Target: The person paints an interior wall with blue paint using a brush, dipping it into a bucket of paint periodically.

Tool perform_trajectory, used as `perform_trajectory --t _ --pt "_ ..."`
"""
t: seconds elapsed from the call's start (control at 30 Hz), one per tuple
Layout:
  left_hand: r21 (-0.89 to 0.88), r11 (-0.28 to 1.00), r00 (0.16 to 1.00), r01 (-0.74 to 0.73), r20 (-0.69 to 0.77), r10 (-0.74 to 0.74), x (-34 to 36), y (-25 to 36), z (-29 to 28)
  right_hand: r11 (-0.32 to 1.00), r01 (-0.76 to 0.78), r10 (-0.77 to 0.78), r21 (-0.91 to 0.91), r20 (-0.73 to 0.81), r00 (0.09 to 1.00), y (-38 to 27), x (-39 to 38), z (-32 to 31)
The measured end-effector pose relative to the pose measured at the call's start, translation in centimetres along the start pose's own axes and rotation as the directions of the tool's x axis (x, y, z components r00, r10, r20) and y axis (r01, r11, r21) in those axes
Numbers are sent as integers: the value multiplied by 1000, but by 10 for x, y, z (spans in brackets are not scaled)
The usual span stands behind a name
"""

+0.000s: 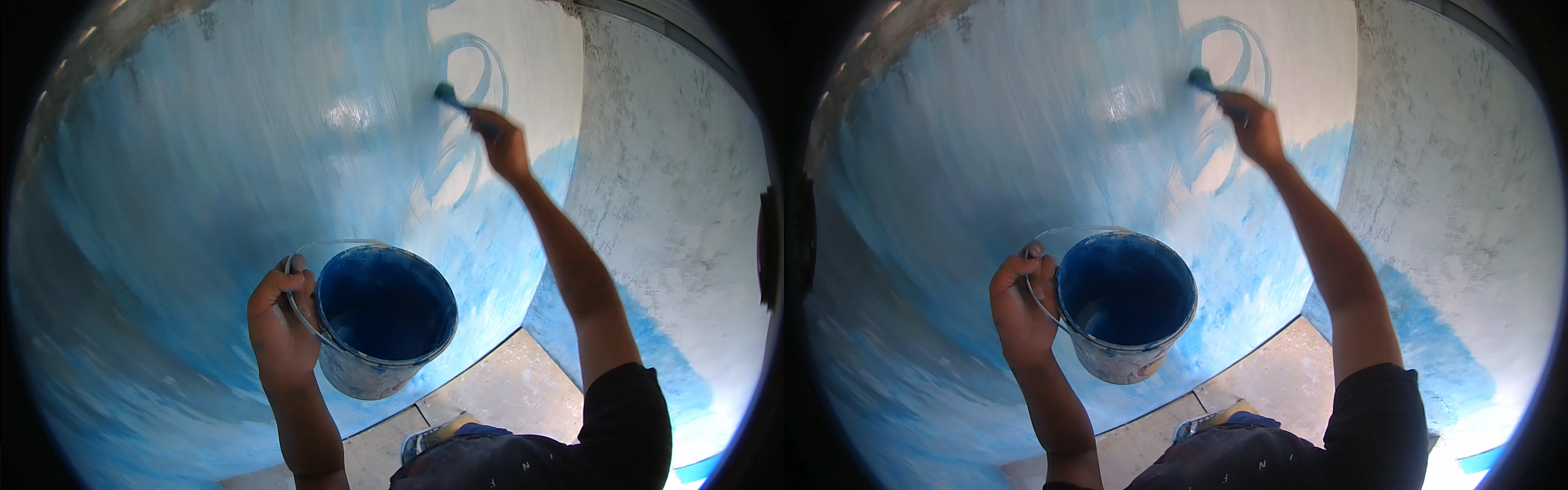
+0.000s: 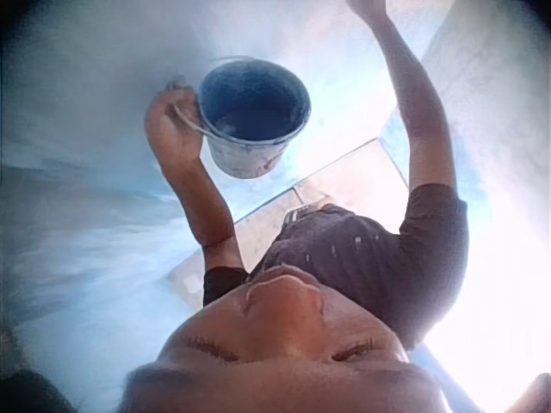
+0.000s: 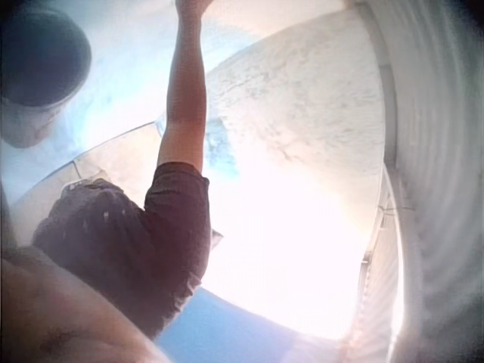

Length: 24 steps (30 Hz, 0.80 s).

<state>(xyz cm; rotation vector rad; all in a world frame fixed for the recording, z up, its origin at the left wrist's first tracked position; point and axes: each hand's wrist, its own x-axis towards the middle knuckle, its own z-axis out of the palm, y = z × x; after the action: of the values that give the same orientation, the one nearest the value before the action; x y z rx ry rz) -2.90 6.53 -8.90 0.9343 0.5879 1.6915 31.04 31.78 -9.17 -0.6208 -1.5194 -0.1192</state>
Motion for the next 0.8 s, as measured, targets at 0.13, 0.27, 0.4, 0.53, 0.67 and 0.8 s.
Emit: perform_trajectory --t 0.13,0.27,0.4,0.53,0.67,0.8 --pt "9 1000 995 -1 -101 2 5 0 3 994 40 -16 -99 227 974 -13 -118 24" --pt "105 994 997 43 -64 -36 4 12 6 978 -173 119 112 381 917 -44 -120 3" --pt "158 987 998 31 -58 -23 2 9 8 736 -500 392 456 316 864 -57 -97 21" --pt "183 982 995 -38 -87 55 7 3 20 827 -453 447 334 99 889 -23 -98 27" --pt "119 993 1000 13 -28 -10 9 2 -1 709 -454 599 540 -120 792 -51 -115 0" --pt "103 993 993 49 101 -59 13 -22 -29 606 -519 669 604 -34 742 -144 -137 -42"
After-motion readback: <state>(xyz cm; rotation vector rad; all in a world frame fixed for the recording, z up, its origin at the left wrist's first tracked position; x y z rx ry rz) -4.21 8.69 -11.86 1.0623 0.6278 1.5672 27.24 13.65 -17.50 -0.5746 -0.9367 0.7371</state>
